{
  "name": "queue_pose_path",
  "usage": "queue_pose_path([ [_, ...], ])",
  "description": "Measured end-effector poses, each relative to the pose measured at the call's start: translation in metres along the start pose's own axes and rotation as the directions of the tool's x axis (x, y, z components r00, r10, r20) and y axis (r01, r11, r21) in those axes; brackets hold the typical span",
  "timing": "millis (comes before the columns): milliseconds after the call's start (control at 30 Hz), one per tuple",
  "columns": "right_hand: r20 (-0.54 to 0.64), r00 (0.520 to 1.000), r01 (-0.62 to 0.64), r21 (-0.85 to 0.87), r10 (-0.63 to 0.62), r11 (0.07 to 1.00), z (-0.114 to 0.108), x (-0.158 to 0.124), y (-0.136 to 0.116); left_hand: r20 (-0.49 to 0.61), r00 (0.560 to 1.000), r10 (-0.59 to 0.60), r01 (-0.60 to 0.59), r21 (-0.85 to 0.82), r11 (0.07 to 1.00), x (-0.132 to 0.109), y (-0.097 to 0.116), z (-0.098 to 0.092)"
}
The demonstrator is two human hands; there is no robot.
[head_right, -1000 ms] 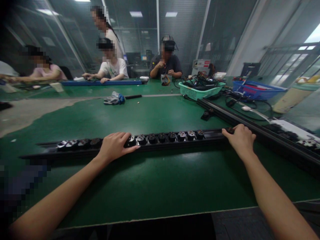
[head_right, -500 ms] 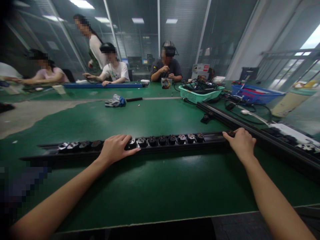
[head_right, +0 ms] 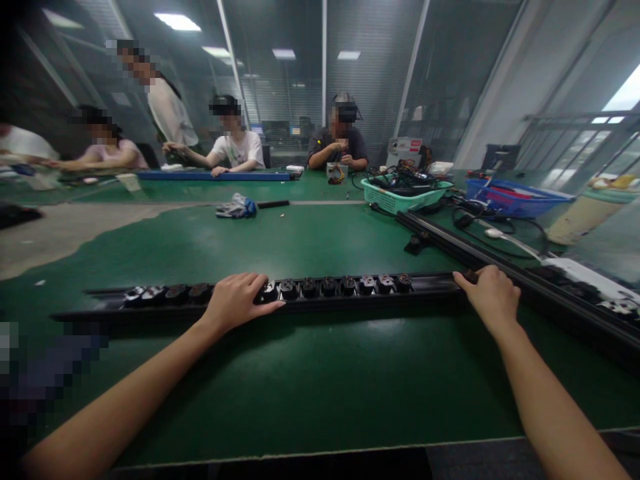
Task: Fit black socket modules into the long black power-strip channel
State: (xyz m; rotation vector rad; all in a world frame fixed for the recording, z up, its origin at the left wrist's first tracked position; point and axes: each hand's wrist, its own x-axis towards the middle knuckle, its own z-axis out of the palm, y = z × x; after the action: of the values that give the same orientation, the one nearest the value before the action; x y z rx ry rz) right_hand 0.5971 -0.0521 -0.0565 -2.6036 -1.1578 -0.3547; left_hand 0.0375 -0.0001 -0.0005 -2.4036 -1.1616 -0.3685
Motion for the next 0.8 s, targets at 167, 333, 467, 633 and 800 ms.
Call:
queue_pose_path([
  [167,-0.023,1.0,0.009,0.004,-0.008,1.0,-0.0015,-0.0025,-0.0023,0.003,1.0,-0.001,0.001,-0.001,1.0,0.0006,-0.0003,-0.0016],
  [333,-0.011,1.0,0.002,-0.015,-0.002,1.0,-0.0051,-0.005,-0.0046,0.003,1.0,-0.001,0.001,0.002,1.0,0.0009,-0.0005,-0.002],
  [467,-0.003,1.0,0.011,-0.023,-0.011,1.0,-0.0075,-0.0058,-0.0053,-0.001,1.0,-0.006,0.006,0.005,1.0,0.0007,-0.0001,-0.0009],
  [633,-0.001,1.0,-0.001,-0.027,0.001,1.0,-0.0079,-0.005,-0.0044,-0.012,1.0,-0.003,0.003,-0.013,1.0,0.0007,-0.0004,-0.0002],
  [800,-0.005,1.0,-0.015,-0.027,0.015,1.0,-0.0057,-0.0022,-0.0014,-0.016,1.0,-0.011,0.01,-0.034,0.999,0.0007,-0.0004,-0.0005],
])
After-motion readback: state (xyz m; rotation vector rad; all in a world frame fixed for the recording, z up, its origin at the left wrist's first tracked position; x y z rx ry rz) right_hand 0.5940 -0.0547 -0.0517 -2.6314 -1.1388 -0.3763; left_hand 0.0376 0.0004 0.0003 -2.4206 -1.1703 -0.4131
